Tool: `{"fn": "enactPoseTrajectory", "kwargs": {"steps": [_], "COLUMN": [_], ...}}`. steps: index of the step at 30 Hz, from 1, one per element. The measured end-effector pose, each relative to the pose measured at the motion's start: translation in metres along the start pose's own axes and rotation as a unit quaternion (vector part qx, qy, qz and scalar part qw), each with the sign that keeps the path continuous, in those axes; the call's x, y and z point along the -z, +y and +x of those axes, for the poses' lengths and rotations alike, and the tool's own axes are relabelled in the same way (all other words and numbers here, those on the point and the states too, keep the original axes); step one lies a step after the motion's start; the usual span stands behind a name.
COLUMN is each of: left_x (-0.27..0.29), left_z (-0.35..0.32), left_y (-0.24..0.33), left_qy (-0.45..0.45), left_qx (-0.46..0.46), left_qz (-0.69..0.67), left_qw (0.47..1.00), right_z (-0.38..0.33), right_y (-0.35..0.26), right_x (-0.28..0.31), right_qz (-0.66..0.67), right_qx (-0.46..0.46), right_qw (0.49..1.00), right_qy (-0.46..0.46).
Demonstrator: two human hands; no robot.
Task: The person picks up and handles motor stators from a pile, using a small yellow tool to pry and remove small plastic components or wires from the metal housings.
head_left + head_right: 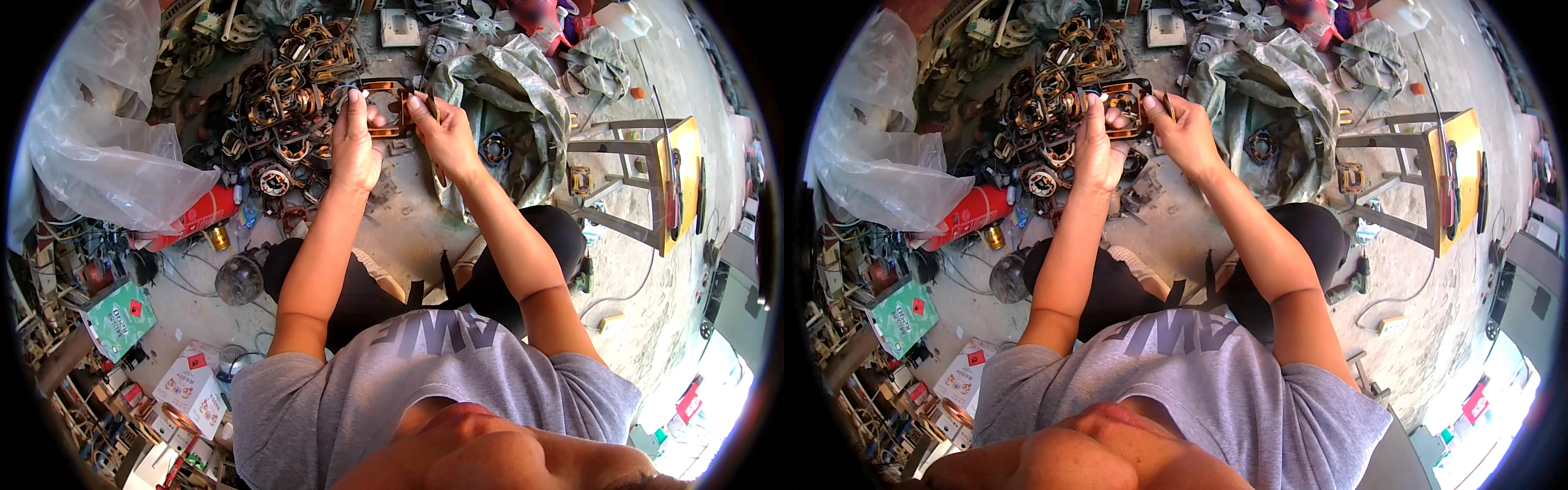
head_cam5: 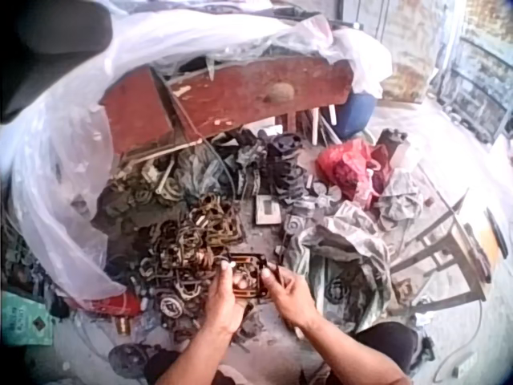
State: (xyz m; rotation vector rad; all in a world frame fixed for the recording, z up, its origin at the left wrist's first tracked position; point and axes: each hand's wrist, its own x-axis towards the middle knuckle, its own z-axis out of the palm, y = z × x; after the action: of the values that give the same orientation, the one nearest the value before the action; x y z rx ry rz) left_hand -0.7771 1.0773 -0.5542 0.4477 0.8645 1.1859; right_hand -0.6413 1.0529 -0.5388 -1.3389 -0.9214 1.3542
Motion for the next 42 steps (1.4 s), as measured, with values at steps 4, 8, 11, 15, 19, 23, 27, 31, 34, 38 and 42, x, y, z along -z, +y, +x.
{"fn": "enactPoseTrajectory", "kwargs": {"steps": [4, 8, 11, 15, 19, 23, 27, 31, 34, 38, 42], "left_x": [-0.001, 0.001, 0.002, 0.003, 0.002, 0.003, -0.012, -0.001, -0.015, -0.003, -0.002], "left_z": [0.002, 0.003, 0.003, 0.003, 0.005, 0.007, -0.008, -0.008, -0.015, -0.008, -0.007], "left_y": [-0.001, -0.001, -0.001, 0.006, 0.017, 0.015, 0.01, 0.027, 0.038, 0.041, 0.045], "left_qy": [-0.011, -0.013, -0.005, -0.006, -0.024, -0.034, -0.085, -0.189, -0.194, -0.159, -0.145], "left_qx": [0.006, 0.026, 0.04, 0.07, 0.113, 0.06, 0.059, 0.207, 0.307, 0.321, 0.294], "left_qz": [-0.007, -0.013, -0.018, -0.03, -0.1, 0.041, 0.106, -0.169, -0.297, -0.392, -0.328], "left_qw": [1.0, 0.999, 0.999, 0.997, 0.988, 0.997, 0.989, 0.945, 0.883, 0.847, 0.886], "right_z": [0.003, 0.004, 0.004, 0.002, 0.004, -0.002, -0.004, -0.001, 0.016, 0.023, 0.024], "right_y": [0.007, 0.008, 0.01, -0.007, -0.011, -0.025, -0.02, -0.036, -0.019, -0.005, 0.0], "right_x": [0.003, 0.005, 0.007, 0.002, 0.011, 0.005, 0.002, 0.009, 0.035, 0.042, 0.046], "right_qz": [0.025, 0.041, 0.061, 0.065, 0.164, 0.146, 0.133, 0.163, 0.266, 0.451, 0.488], "right_qx": [-0.01, -0.011, -0.028, -0.058, -0.079, -0.063, -0.045, -0.065, -0.13, -0.255, -0.221], "right_qw": [1.0, 0.999, 0.998, 0.996, 0.981, 0.987, 0.99, 0.983, 0.949, 0.84, 0.843], "right_qy": [0.012, 0.013, 0.008, -0.011, -0.059, -0.035, -0.032, -0.051, 0.112, 0.159, 0.048]}}
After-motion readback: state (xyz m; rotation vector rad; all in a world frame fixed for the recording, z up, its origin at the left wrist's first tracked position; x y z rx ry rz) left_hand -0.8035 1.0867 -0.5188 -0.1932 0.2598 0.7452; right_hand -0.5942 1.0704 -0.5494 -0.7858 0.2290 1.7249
